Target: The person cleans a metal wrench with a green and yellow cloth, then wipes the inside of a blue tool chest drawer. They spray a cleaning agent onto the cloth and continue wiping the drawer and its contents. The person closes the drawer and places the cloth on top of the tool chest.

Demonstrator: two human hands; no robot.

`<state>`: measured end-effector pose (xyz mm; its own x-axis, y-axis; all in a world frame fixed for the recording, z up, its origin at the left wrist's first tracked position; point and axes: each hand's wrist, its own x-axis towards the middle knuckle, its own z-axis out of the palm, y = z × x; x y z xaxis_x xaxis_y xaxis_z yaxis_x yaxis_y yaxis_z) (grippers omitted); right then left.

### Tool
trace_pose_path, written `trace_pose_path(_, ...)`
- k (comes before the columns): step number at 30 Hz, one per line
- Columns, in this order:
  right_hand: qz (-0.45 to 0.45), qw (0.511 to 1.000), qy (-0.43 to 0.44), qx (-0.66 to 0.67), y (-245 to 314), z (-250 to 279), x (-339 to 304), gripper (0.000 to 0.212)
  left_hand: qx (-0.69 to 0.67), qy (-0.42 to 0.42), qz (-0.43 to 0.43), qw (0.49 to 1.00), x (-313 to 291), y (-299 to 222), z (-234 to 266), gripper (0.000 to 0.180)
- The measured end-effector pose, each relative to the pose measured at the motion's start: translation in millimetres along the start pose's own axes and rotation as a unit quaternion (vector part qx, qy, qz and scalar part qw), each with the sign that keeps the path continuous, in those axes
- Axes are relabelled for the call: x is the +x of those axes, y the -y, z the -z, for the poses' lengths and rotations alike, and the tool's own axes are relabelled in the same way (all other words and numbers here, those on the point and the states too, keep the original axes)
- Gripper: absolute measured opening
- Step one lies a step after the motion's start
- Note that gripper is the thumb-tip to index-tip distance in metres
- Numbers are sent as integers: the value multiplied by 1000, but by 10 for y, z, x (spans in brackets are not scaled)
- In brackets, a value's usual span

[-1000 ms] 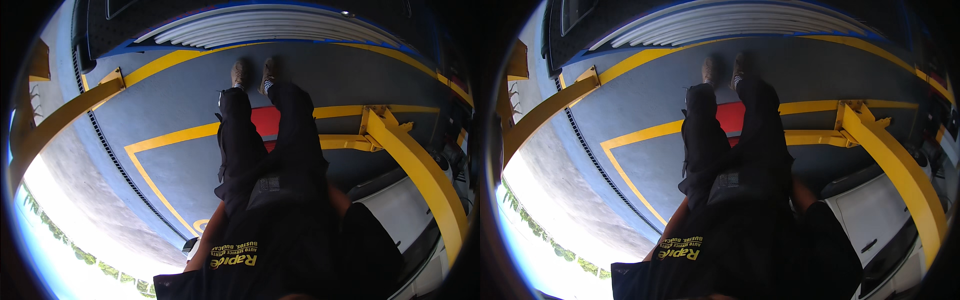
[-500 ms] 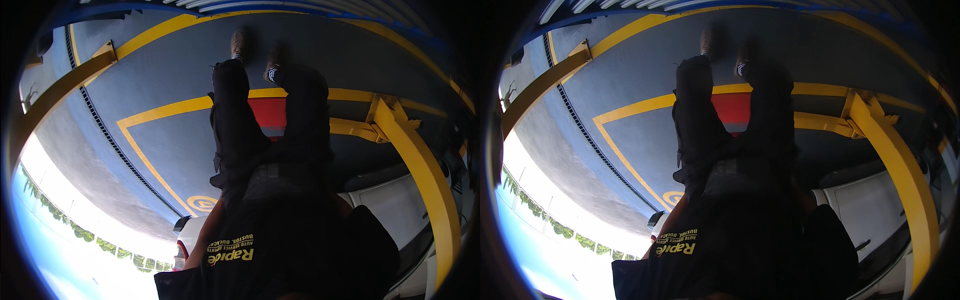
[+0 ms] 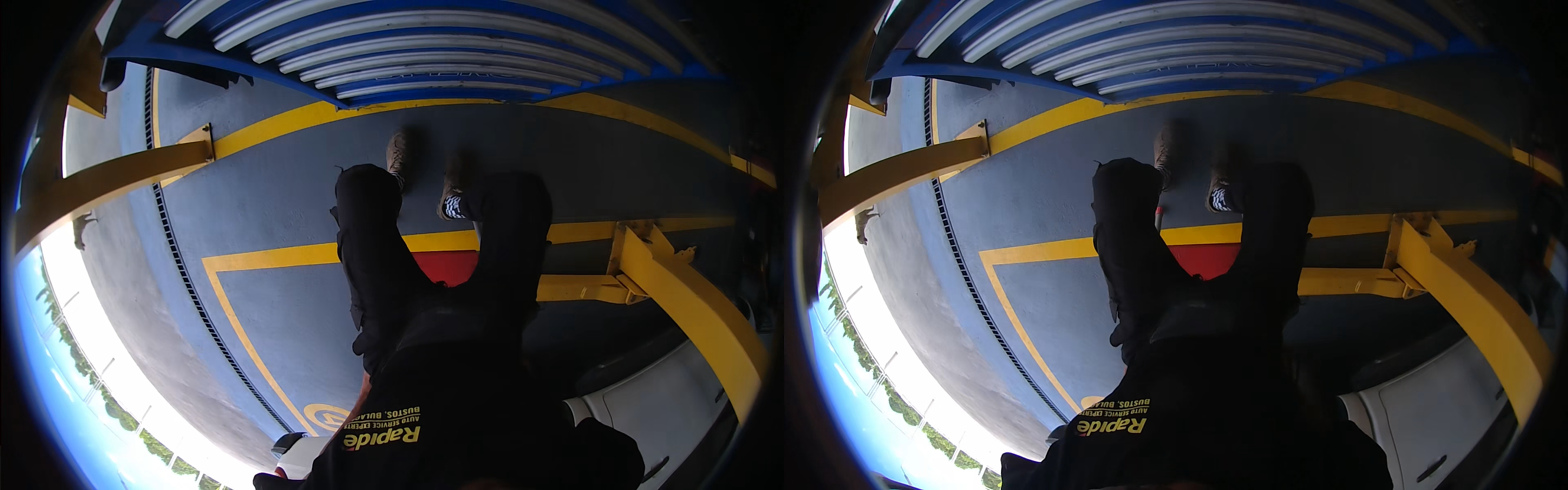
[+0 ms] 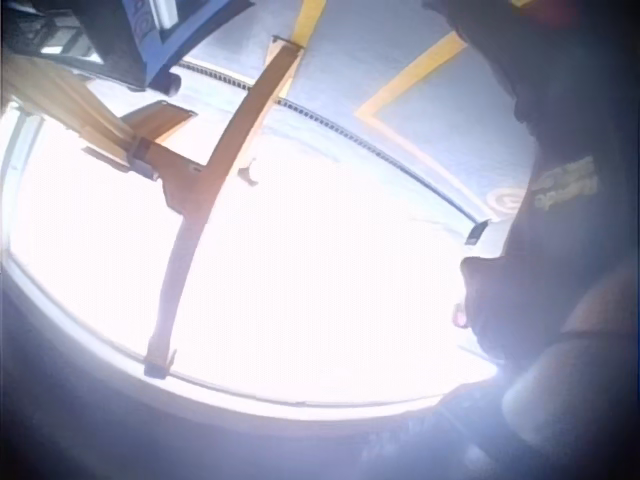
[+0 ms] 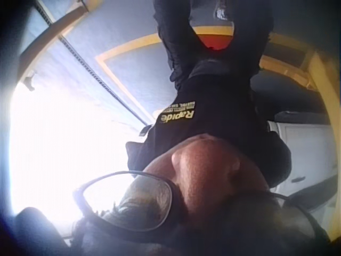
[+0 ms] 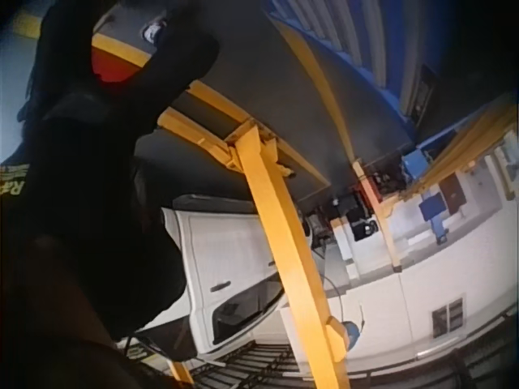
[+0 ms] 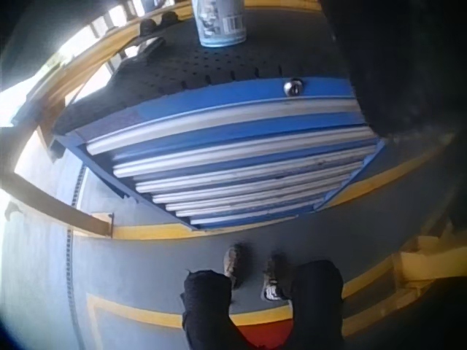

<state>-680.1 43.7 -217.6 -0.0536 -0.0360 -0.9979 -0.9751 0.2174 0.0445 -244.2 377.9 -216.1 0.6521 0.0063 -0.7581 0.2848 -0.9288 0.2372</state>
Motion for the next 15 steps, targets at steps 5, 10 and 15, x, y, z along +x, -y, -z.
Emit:
trace_pose_path(5, 7, 1000, -15, 6, -80, -271, 317, 46, -22, -9, -1, 1000, 331, 262, -243, 49)
trace_pose_path(10, 52, 998, -32, -18, -52, -462, 715, 47, -47, -14, -48, 998, 670, 366, -352, 48)
trace_pose_path(15, 148, 974, -165, -44, 408, 491, 1042, 43, -90, -30, -167, 981, 1194, 20, -287, 47)
